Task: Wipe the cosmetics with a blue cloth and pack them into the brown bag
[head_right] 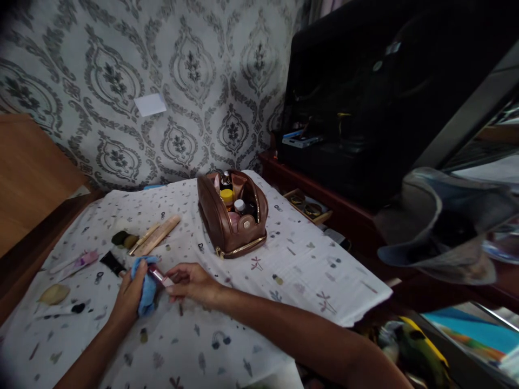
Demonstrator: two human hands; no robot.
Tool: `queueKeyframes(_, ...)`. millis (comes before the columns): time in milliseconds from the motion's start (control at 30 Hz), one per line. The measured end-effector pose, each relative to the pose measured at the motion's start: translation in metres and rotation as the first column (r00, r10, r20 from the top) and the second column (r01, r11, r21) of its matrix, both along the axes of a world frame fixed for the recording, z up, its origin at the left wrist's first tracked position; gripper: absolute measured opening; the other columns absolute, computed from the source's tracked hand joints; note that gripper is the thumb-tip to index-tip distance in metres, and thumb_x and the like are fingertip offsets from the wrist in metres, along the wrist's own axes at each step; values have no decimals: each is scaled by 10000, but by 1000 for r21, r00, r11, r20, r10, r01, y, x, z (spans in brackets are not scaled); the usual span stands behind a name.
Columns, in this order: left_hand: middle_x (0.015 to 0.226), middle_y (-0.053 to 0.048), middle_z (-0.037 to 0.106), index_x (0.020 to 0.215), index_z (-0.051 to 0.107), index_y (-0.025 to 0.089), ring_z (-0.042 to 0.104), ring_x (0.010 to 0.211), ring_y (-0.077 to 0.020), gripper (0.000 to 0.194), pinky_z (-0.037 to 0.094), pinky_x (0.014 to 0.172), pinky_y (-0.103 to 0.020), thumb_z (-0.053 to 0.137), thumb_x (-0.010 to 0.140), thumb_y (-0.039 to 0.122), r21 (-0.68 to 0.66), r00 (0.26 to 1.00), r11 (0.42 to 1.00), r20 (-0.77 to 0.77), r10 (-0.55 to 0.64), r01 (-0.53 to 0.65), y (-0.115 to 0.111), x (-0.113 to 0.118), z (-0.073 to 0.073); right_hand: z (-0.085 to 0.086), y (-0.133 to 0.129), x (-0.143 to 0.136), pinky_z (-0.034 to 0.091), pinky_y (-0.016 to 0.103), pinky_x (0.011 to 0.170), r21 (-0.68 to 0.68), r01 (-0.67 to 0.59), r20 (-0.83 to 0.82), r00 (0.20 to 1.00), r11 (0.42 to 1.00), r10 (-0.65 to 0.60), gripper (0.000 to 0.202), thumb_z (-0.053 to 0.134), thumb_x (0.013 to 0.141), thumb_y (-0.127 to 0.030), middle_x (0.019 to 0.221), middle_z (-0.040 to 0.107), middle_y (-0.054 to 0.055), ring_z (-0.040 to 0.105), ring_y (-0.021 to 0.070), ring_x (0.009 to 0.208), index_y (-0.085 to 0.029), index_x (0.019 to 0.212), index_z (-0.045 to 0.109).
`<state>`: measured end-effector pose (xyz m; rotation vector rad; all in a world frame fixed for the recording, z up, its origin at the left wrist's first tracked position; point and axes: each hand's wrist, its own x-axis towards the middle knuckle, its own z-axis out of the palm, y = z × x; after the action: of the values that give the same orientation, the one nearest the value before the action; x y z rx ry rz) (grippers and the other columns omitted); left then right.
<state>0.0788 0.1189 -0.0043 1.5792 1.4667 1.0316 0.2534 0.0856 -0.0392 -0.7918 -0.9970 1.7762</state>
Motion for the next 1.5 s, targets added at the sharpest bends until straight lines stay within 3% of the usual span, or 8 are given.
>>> queueKeyframes(100, 1036, -69, 695, 1049, 640, 191, 627, 1027, -237, 560, 489, 895, -307, 544, 812, 690, 42, 994, 994, 33, -106, 105, 0, 3, -4, 4, 0, 1, 418, 212, 535, -18, 1, -52, 999, 1000, -2, 656, 927, 499, -514, 740, 677, -38, 664, 113, 582, -159, 980, 655)
queueKeyframes(200, 1025, -45, 674, 1152, 584, 205, 629, 982, -207, 474, 486, 896, -298, 600, 845, 565, 104, 972, 968, 18, -233, 230, -1, 5, -5, 5, 0, 2, 422, 215, 541, -36, -6, -85, 996, 999, 3, 672, 922, 509, -525, 792, 707, -7, 666, 114, 597, -148, 1006, 672)
queueKeyframes(333, 796, 6, 600, 955, 567, 196, 572, 734, -161, 312, 483, 727, -269, 579, 871, 496, 169, 973, 959, -35, -227, 230, 0, 4, -6, 4, 0, 2, 442, 215, 557, -47, -25, -40, 999, 999, 23, 677, 930, 492, -515, 776, 678, -25, 654, 104, 602, -137, 1001, 692)
queueKeyframes(500, 638, 43, 487, 769, 487, 213, 484, 606, -138, 306, 428, 618, -249, 509, 906, 486, 195, 972, 954, -94, -213, 228, 1, 2, -8, -1, 0, 3, 441, 209, 562, -12, -60, 34, 998, 998, 61, 639, 931, 485, -512, 738, 633, -56, 607, 78, 588, -144, 948, 690)
queueKeyframes(933, 534, 17, 481, 590, 438, 222, 468, 541, -149, 489, 420, 539, -262, 453, 917, 584, 159, 989, 981, -115, -95, 113, 4, -1, -6, 6, -2, 4, 406, 208, 514, 2, -50, 50, 998, 999, 49, 724, 931, 469, -533, 710, 631, -70, 624, 85, 542, -157, 1019, 647)
queueKeyframes(1100, 814, -24, 656, 937, 616, 192, 629, 815, -190, 345, 520, 795, -292, 551, 875, 526, 181, 976, 959, -47, -211, 216, 2, 1, -5, 7, -1, 3, 419, 218, 550, -38, -27, -62, 998, 999, 25, 741, 928, 492, -538, 794, 696, -18, 670, 114, 594, -158, 1061, 646)
queueKeyframes(1233, 882, -6, 649, 1212, 519, 200, 634, 802, -169, 478, 523, 789, -289, 642, 820, 445, 129, 957, 949, -19, -289, 289, 0, 1, -8, 7, -2, 4, 457, 232, 606, -59, -45, -108, 993, 997, 39, 690, 931, 519, -499, 854, 691, -10, 673, 111, 633, -164, 1061, 664)
queueKeyframes(1500, 636, 48, 491, 805, 503, 211, 477, 588, -119, 244, 415, 583, -224, 547, 895, 434, 184, 964, 948, -106, -244, 260, 0, 1, -6, 7, -3, 5, 432, 208, 541, -44, -76, 14, 997, 996, 77, 706, 949, 463, -477, 854, 649, -37, 625, 79, 575, -169, 1036, 675)
